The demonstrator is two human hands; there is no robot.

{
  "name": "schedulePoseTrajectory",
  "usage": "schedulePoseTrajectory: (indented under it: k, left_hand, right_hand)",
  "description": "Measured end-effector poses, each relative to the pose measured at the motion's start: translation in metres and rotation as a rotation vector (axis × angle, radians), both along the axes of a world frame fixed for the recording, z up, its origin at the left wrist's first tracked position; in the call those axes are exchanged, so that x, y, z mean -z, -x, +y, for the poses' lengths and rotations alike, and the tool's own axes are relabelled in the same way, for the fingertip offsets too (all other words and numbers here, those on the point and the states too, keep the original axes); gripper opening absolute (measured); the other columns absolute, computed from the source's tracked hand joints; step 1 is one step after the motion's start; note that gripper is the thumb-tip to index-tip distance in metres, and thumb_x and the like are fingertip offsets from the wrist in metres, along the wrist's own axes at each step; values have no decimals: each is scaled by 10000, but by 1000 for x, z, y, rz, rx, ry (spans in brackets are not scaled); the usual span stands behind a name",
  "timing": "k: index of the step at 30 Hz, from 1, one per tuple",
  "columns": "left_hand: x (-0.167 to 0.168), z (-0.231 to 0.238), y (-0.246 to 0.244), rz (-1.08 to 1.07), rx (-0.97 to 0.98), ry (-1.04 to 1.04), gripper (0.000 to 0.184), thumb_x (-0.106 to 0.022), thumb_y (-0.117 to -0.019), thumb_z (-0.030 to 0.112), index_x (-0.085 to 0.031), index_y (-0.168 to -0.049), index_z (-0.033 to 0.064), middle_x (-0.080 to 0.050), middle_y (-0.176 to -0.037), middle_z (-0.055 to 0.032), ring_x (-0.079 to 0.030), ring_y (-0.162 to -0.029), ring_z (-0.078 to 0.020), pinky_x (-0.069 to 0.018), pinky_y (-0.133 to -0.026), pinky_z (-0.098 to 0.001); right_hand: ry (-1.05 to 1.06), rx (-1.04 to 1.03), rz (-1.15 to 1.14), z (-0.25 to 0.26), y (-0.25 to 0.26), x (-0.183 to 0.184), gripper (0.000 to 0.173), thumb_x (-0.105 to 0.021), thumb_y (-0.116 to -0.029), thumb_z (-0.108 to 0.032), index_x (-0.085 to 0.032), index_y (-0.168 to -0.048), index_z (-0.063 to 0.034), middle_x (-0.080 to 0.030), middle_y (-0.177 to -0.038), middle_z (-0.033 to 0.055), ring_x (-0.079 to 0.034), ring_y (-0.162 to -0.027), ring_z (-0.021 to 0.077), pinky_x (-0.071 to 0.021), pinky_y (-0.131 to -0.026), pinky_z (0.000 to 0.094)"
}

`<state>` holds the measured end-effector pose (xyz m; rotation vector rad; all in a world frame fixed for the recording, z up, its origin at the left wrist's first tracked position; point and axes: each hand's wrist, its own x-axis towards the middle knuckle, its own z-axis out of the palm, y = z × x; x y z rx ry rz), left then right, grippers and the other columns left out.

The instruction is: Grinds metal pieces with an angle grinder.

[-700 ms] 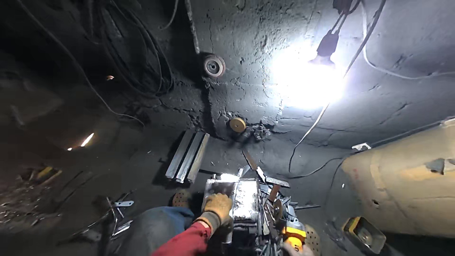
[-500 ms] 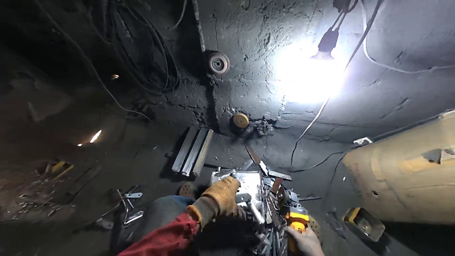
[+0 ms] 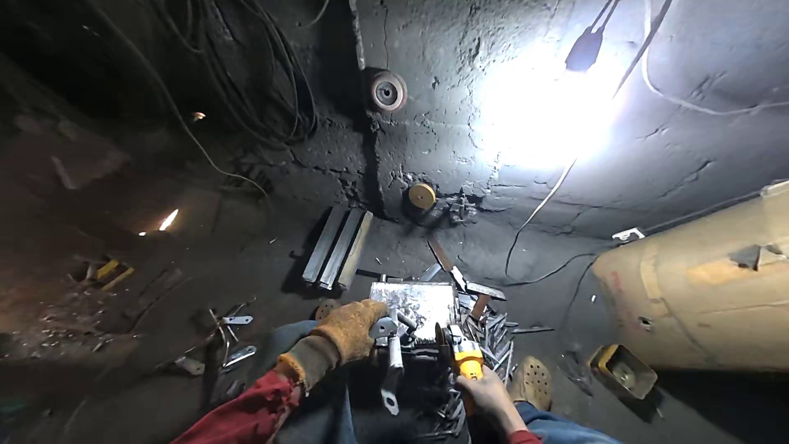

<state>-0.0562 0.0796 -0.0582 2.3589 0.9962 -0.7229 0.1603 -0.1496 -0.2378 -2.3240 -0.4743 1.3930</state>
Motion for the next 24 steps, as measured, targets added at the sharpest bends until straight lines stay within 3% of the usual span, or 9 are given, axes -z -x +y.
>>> schedulePoseTrajectory:
  k: [6, 13, 17, 24]
  left_hand:
    - [-2, 3, -2, 30, 74, 8, 562, -732, -879, 134, -592, -1413, 240, -595, -1425, -74, -584, -1293, -336, -520, -995, -600]
    - [0, 5, -10, 17, 106, 24, 539, -750, -862, 149, -618, -1374, 257, -616, -1392, -50, -588, -1282, -325, -528, -967, -614]
    - [3, 7, -12, 0, 83, 51, 468, -759, -868, 154, -653, -1316, 236, -651, -1321, -57, -623, -1218, -311, -535, -958, -600]
    - [2, 7, -16, -22, 124, 69, 491, -751, -870, 152, -637, -1342, 228, -641, -1334, -56, -610, -1230, -309, -519, -978, -592]
  right_hand:
    - [80, -80, 33, 21, 7, 6, 721, -818, -790, -483, -600, -1340, -71, -728, -1154, 146, -704, -1087, 300, -545, -965, 560]
    - [149, -136, 41, 31, 8, 22, 707, -801, -788, -517, -626, -1311, -74, -726, -1156, 148, -699, -1100, 303, -545, -966, 558]
    - [164, -166, 51, 33, 8, 18, 738, -791, -829, -510, -592, -1365, -43, -701, -1221, 181, -671, -1164, 323, -518, -1016, 559]
    - [144, -127, 57, 32, 10, 27, 706, -810, -775, -511, -635, -1303, -77, -728, -1155, 142, -704, -1089, 292, -553, -971, 546]
